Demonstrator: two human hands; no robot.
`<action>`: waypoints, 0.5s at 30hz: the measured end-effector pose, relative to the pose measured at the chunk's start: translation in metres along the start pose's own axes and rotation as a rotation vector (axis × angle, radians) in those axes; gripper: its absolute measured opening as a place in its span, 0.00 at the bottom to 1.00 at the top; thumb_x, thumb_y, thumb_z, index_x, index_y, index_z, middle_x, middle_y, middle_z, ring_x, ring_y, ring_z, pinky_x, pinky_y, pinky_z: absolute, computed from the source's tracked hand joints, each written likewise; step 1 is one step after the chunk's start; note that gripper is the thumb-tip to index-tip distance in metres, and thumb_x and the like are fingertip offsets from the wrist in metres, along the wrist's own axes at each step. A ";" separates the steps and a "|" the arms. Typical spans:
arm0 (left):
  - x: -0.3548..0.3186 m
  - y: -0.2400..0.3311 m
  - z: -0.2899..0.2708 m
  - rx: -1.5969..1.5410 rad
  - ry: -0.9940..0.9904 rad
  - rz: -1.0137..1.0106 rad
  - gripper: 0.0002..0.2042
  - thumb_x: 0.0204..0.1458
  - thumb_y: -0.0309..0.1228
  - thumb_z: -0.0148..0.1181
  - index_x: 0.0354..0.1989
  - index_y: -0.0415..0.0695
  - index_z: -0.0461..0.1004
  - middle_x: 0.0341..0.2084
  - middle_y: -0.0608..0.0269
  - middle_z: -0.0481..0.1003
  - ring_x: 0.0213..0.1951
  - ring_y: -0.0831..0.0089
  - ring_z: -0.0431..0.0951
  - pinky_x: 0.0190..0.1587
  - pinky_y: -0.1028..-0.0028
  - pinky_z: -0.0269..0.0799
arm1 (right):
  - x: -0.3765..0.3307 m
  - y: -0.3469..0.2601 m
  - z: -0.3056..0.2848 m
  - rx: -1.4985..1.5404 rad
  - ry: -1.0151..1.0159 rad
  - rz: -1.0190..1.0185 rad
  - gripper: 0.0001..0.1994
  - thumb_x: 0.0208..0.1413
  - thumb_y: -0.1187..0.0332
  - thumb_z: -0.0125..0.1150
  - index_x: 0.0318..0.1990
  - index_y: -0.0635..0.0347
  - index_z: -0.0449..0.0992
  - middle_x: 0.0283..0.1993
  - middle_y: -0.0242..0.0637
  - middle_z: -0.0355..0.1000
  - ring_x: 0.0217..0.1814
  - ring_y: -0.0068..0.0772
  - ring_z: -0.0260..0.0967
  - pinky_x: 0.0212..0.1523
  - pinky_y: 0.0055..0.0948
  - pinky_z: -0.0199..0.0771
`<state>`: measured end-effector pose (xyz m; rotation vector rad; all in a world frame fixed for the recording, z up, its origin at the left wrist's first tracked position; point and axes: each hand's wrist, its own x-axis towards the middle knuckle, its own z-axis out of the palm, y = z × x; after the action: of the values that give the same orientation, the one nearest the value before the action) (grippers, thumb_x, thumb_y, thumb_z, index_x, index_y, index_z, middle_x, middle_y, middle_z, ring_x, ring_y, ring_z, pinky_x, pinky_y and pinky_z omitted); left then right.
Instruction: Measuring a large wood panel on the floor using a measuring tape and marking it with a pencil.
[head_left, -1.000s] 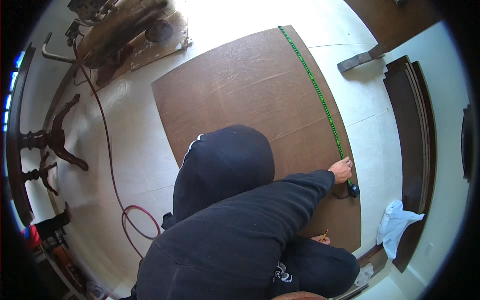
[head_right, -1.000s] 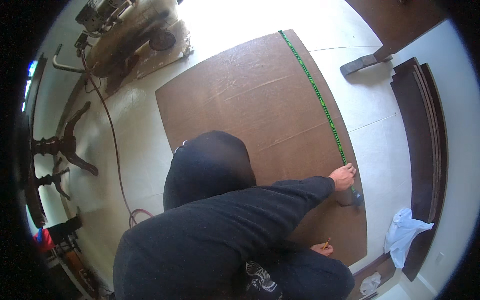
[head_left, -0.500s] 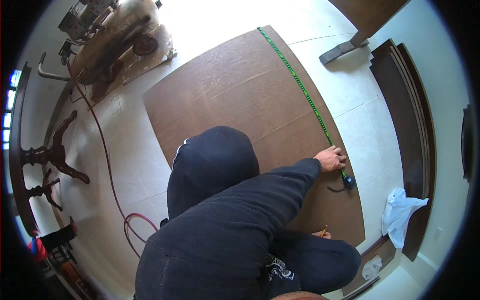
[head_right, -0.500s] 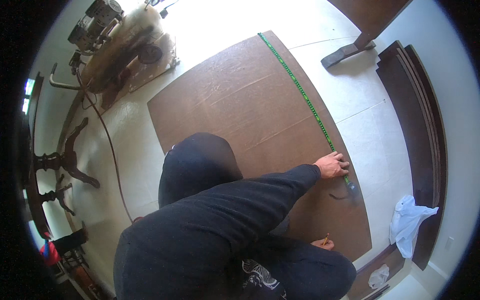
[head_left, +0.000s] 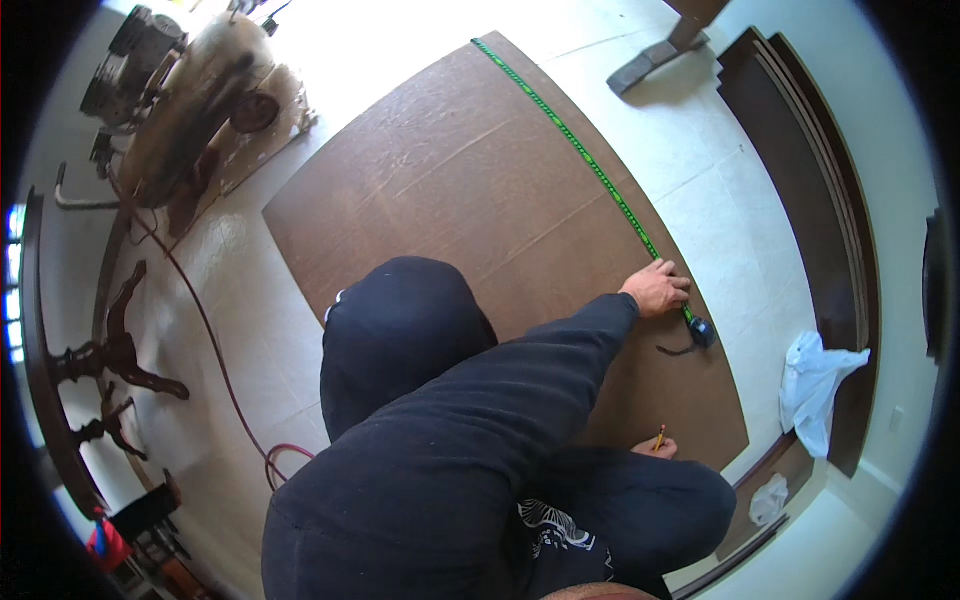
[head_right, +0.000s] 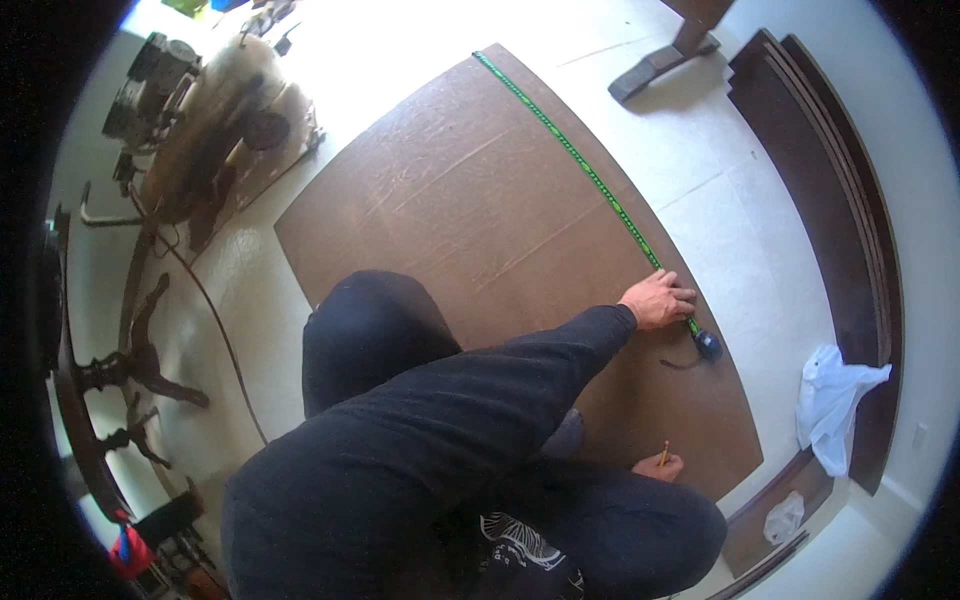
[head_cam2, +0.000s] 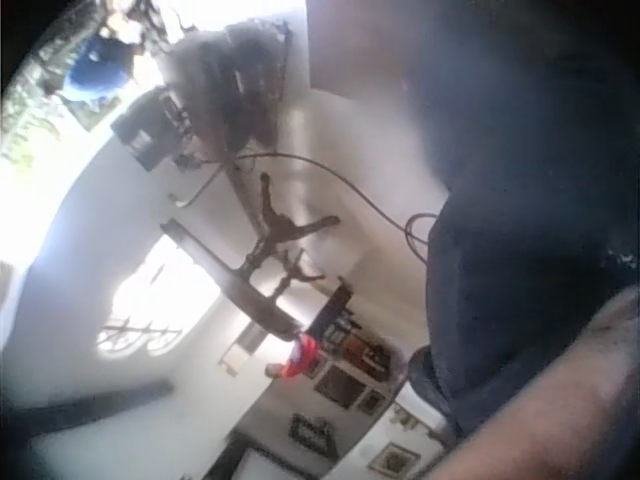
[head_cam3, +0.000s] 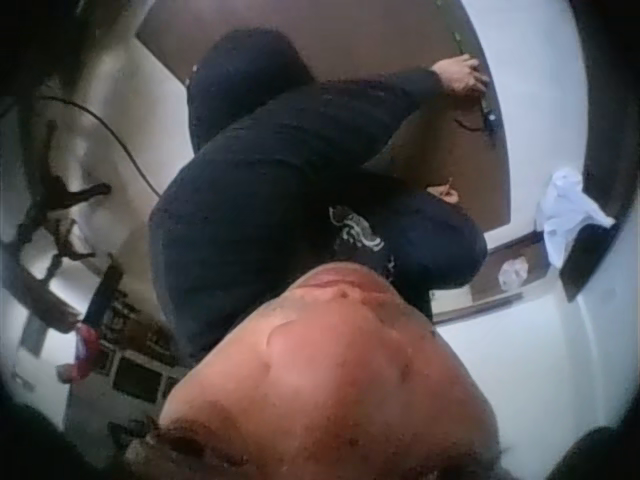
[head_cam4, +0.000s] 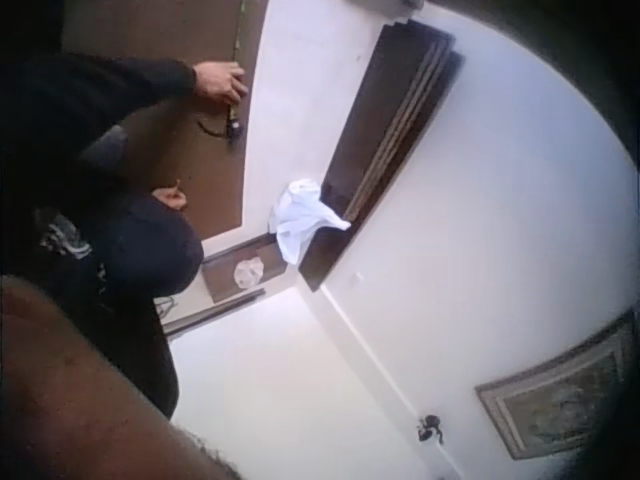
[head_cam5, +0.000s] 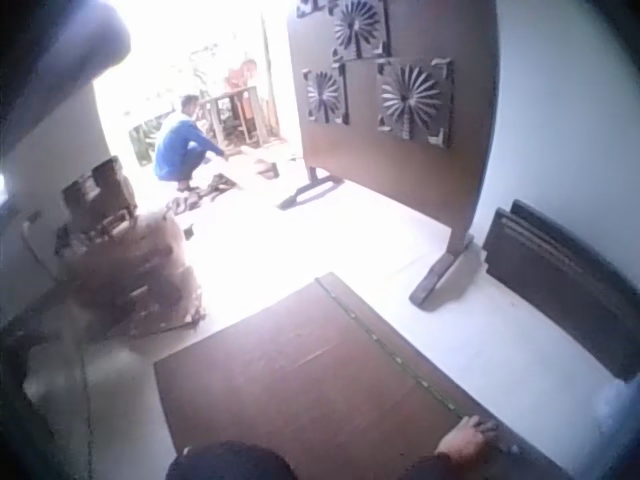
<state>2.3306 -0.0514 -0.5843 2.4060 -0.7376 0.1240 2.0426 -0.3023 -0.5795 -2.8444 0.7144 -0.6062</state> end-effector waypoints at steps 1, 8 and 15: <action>0.000 0.000 0.000 -0.007 0.024 -0.002 0.15 0.62 0.47 0.58 0.53 0.61 0.82 0.61 0.78 0.74 0.55 0.65 0.70 0.60 0.62 0.65 | 0.000 0.002 0.000 -0.047 0.017 0.036 0.05 0.59 0.73 0.62 0.41 0.62 0.74 0.37 0.51 0.76 0.40 0.58 0.76 0.43 0.47 0.73; 0.005 -0.001 0.005 -0.023 0.031 0.035 0.13 0.61 0.46 0.59 0.51 0.61 0.82 0.59 0.78 0.74 0.52 0.64 0.71 0.58 0.62 0.66 | 0.001 0.009 0.005 0.022 -0.038 0.069 0.05 0.58 0.75 0.61 0.40 0.62 0.72 0.36 0.51 0.73 0.40 0.58 0.73 0.42 0.48 0.72; 0.005 0.000 0.004 0.006 0.007 0.003 0.14 0.62 0.45 0.58 0.52 0.60 0.82 0.59 0.76 0.75 0.52 0.64 0.70 0.57 0.63 0.66 | 0.003 -0.002 -0.002 -0.003 -0.038 0.036 0.06 0.58 0.74 0.62 0.40 0.62 0.71 0.36 0.51 0.72 0.39 0.57 0.73 0.43 0.47 0.72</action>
<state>2.3348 -0.0561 -0.5866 2.4090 -0.7379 0.1363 2.0447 -0.3023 -0.5762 -2.8308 0.7596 -0.5444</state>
